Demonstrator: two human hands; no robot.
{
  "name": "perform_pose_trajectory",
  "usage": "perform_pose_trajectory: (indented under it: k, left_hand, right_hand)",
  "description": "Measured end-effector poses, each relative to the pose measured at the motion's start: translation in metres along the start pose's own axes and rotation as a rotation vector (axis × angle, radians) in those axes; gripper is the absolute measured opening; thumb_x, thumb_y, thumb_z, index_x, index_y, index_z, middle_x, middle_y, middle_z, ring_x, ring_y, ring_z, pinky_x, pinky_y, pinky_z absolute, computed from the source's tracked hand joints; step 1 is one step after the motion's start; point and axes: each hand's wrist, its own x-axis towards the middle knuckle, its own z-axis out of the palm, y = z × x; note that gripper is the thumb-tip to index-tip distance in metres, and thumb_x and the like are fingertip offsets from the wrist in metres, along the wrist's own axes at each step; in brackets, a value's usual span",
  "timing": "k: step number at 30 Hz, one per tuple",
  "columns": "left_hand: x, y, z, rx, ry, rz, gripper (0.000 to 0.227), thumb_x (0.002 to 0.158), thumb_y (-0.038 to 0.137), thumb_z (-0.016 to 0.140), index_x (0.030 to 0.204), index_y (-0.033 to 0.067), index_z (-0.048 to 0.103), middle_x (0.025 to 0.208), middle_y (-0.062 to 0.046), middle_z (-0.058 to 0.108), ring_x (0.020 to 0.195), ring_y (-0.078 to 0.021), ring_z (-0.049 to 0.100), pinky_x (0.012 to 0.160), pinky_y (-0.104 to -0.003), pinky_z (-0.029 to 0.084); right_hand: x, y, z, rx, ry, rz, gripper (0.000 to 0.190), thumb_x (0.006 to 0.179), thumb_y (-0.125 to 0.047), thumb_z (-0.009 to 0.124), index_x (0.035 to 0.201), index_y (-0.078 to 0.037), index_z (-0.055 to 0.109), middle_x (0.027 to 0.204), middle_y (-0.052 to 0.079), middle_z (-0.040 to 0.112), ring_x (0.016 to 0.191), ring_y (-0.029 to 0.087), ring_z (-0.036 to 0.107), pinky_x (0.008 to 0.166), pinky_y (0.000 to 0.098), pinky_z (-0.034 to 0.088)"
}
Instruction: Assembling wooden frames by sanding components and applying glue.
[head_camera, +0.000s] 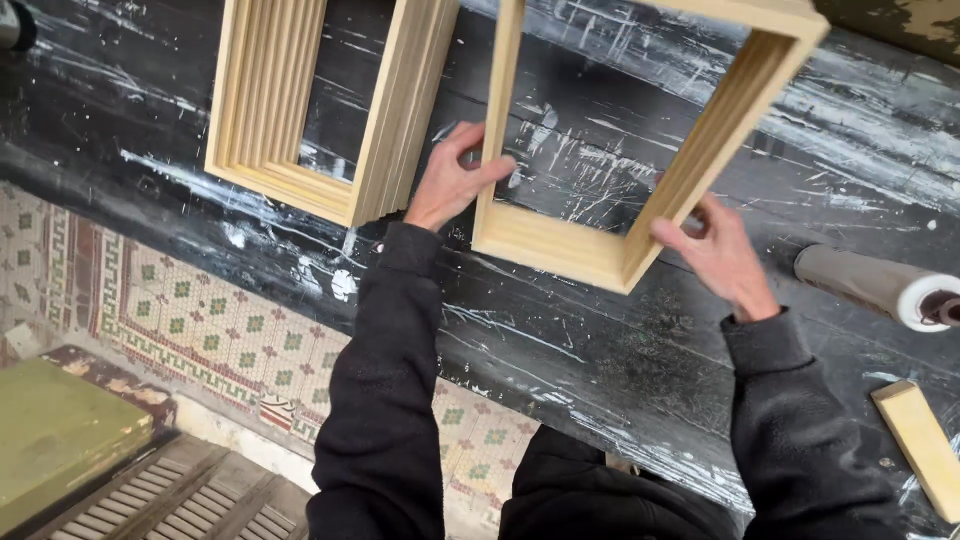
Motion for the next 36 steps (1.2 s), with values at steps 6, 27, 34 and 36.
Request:
perform_pose_trajectory:
  k: [6, 27, 34, 36]
  left_hand:
    - [0.016, -0.045, 0.008, -0.036, 0.089, -0.437, 0.082, 0.080, 0.071, 0.067, 0.121, 0.0004, 0.074, 0.113, -0.015, 0.078, 0.111, -0.0244, 0.070, 0.096, -0.034, 0.052]
    - [0.019, 0.009, -0.072, 0.913, 0.763, 0.083, 0.037, 0.084, 0.020, 0.079, 0.119, 0.0096, 0.069, 0.106, -0.012, 0.065, 0.097, -0.0332, 0.063, 0.082, -0.046, 0.053]
    - [0.018, -0.028, -0.107, 0.755, 0.796, 0.126, 0.032, 0.085, 0.010, 0.079, 0.114, 0.0003, 0.068, 0.106, -0.018, 0.070, 0.100, -0.0366, 0.068, 0.087, -0.047, 0.052]
    - [0.000, -0.024, -0.091, 0.769, 0.748, 0.175, 0.037, 0.087, 0.008, 0.079, 0.119, -0.0038, 0.065, 0.110, -0.021, 0.069, 0.103, -0.0355, 0.066, 0.090, -0.045, 0.052]
  right_hand:
    - [0.009, 0.056, 0.061, 0.447, -0.037, 0.487, 0.069, 0.097, -0.053, 0.060, 0.136, 0.004, 0.063, 0.126, 0.013, 0.069, 0.116, 0.019, 0.064, 0.094, 0.0359, 0.052]
    - [-0.139, 0.038, 0.037, 0.438, 0.128, 0.363, 0.042, 0.103, -0.022, 0.054, 0.135, 0.004, 0.063, 0.129, 0.014, 0.069, 0.113, 0.020, 0.068, 0.088, 0.0368, 0.061]
    - [-0.226, 0.073, 0.004, 0.524, 0.150, 0.525, 0.051, 0.101, -0.035, 0.052, 0.130, 0.003, 0.068, 0.119, 0.012, 0.075, 0.105, 0.020, 0.071, 0.086, 0.0376, 0.061]
    - [-0.254, 0.073, -0.002, 0.627, 0.199, 0.601, 0.061, 0.104, -0.045, 0.045, 0.131, 0.004, 0.067, 0.116, 0.012, 0.075, 0.103, 0.021, 0.070, 0.086, 0.0383, 0.061]
